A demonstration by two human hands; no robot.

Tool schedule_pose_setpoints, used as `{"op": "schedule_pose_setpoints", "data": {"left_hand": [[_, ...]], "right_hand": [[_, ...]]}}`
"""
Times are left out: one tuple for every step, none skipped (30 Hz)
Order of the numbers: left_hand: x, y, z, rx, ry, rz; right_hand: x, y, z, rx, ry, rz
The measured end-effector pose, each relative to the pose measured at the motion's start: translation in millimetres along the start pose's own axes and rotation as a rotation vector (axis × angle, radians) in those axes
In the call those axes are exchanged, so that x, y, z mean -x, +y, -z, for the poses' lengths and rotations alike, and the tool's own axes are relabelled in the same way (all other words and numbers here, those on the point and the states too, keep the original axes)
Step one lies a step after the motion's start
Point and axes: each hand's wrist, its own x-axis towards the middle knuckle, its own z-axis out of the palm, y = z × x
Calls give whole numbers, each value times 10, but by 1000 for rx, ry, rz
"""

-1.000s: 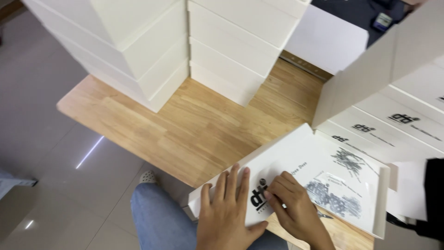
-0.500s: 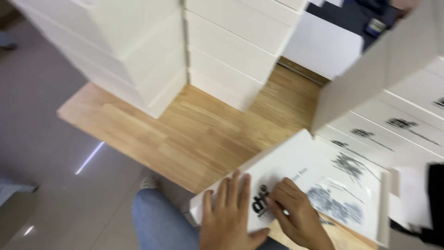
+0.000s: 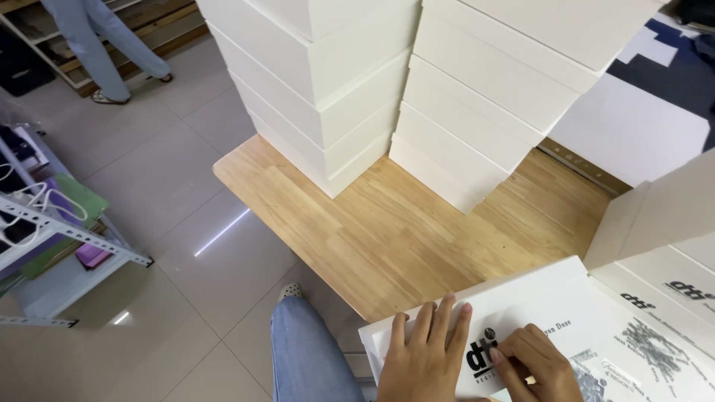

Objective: Labeling white cardboard boxes by peeling and applying black stickers.

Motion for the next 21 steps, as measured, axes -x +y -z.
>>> {"op": "schedule_pose_setpoints", "data": {"left_hand": [[8, 13, -42, -11, -5, 12], [20, 18, -78, -22, -12, 21], [-15, 21, -42, -28, -10, 26], [-47, 26, -7, -44, 32, 31], [-79, 32, 27, -60, 73, 37], [-68, 24, 21, -64, 72, 41], [-58, 14, 13, -47, 22, 25], [-45, 9, 6, -27, -28, 9], [-48, 5, 12, -29, -30, 12], [-48, 11, 19, -10, -1, 10], [-51, 17, 22, 9, 29, 9], [-38, 23, 39, 17, 23, 7], [-28, 31, 51, 19, -77, 19], [-21, 47, 57, 24, -177, 28], [-19, 27, 97, 36, -182, 24], [-28, 19, 136, 61, -212, 31], [-39, 10, 169, 86, -243, 38], [-59, -2, 211, 108, -251, 29], [-77, -19, 246, 92, -249, 34], [-60, -11, 300, 83, -258, 46], [-70, 8, 373, 111, -277, 44]], "right_hand": [[5, 25, 4, 13, 0, -11], [15, 42, 0, 27, 2, -25], [21, 66, -5, 22, 0, -19], [33, 90, -11, 26, 5, -19], [45, 117, -18, 30, 9, -19], [42, 106, -23, 25, 6, -16], [39, 96, -30, 37, 22, -22], [43, 83, -31, 50, 37, -30], [46, 99, -30, 47, 34, -29], [56, 112, -19, 45, 26, -32], [65, 128, -9, 44, 18, -35], [47, 67, 9, 47, 16, -44], [27, 13, 26, 39, 10, -26], [13, -38, 54, 35, 4, -10], [-12, -70, 43, 41, 2, -21], [-21, -110, 54, 31, -10, -16], [-31, -145, 65, 21, -21, -10], [-51, -189, 87, 35, -23, -31], [-72, -226, 102, 37, -40, -52], [-58, -288, 125, 36, -67, -83], [-64, -361, 156, 46, -80, -113]]}}
